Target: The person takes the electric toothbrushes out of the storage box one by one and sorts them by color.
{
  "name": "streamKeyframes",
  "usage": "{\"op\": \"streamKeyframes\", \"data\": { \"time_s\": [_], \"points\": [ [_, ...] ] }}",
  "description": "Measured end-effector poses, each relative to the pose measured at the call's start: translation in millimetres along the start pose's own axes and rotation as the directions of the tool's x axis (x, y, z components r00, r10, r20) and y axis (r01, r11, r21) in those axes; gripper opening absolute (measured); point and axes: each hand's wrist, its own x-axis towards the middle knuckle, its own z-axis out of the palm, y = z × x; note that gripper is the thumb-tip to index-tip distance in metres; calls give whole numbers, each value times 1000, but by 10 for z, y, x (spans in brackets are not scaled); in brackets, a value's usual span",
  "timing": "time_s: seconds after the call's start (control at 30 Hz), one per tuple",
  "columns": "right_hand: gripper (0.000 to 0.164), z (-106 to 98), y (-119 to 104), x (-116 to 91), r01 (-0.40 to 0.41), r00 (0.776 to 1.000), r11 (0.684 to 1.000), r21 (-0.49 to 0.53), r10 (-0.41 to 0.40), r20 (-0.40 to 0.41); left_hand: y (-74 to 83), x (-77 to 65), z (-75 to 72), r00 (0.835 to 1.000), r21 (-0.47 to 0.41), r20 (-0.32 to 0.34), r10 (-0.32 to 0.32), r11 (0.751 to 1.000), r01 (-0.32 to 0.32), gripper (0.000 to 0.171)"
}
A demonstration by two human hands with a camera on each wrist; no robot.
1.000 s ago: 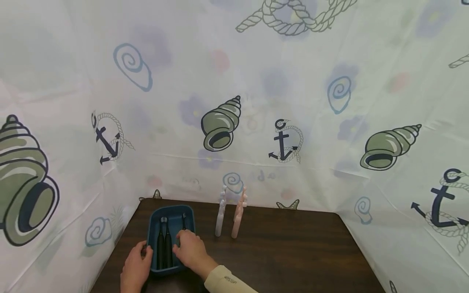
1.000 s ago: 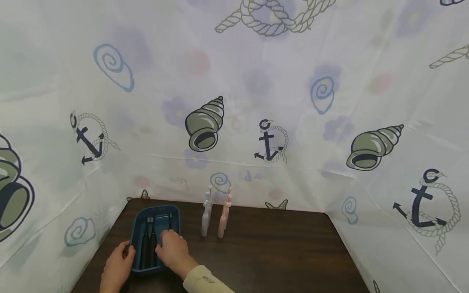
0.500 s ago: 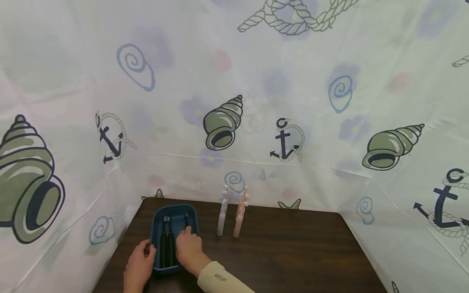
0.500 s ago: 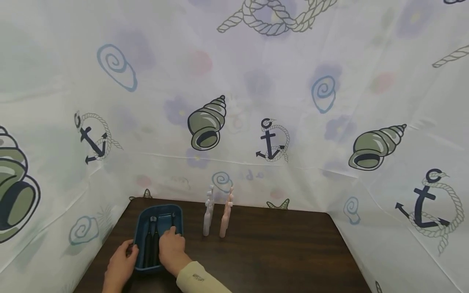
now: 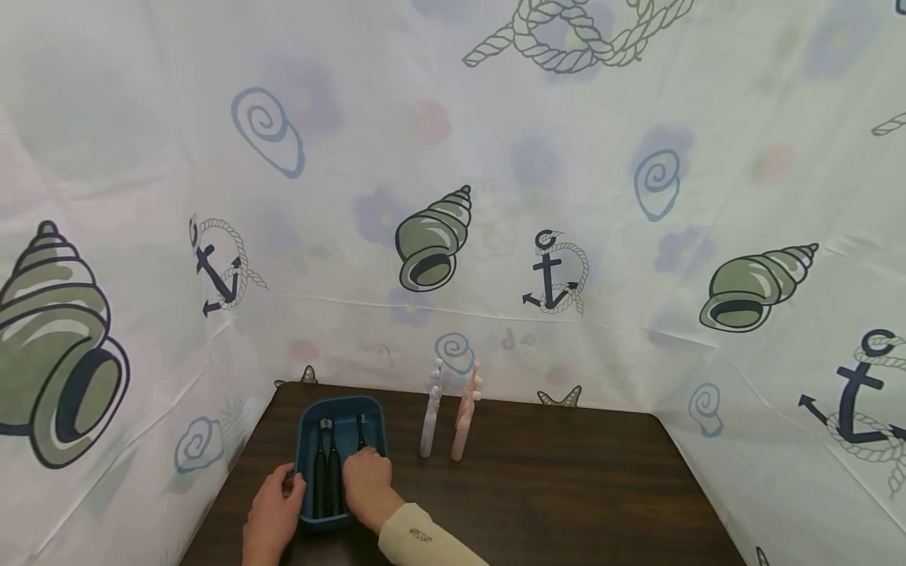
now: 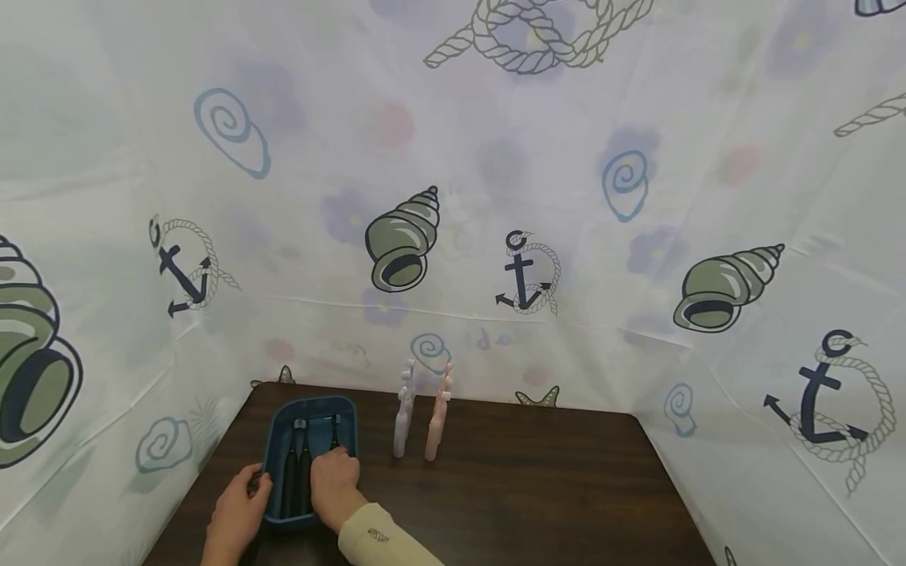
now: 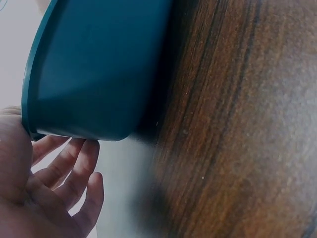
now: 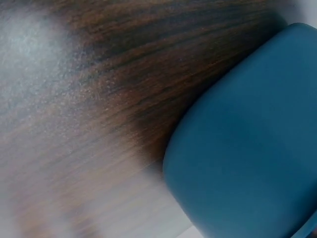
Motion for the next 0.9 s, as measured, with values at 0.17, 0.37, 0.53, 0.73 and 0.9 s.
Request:
{"op": "streamKeyframes", "data": {
  "time_s": [0.17, 0.37, 0.53, 0.73, 0.9],
  "points": [
    [18, 39, 14, 38, 7, 1000, 1000, 24, -6, -7, 0, 5, 5, 1000, 16, -6, 8, 1000, -8, 57],
    [24, 64, 43, 55, 17, 1000, 999, 50, -16, -27, 5, 16, 3, 1000, 40, -1, 0, 999, 0, 57],
    [32, 23, 70, 44, 31, 999, 997, 74, -30, -21, 11, 36, -12, 1000, 65, 14, -2, 998, 1, 58],
    [43, -24, 104, 8, 38, 999, 993, 115, -37, -16, 15, 58, -14, 1000, 75, 10, 6, 997, -7, 57],
    [54, -33, 124, -28, 16, 1000, 986, 166, -19, 12, -14, 62, -2, 1000, 85, 11, 18, 996, -19, 57]
  ]
}}
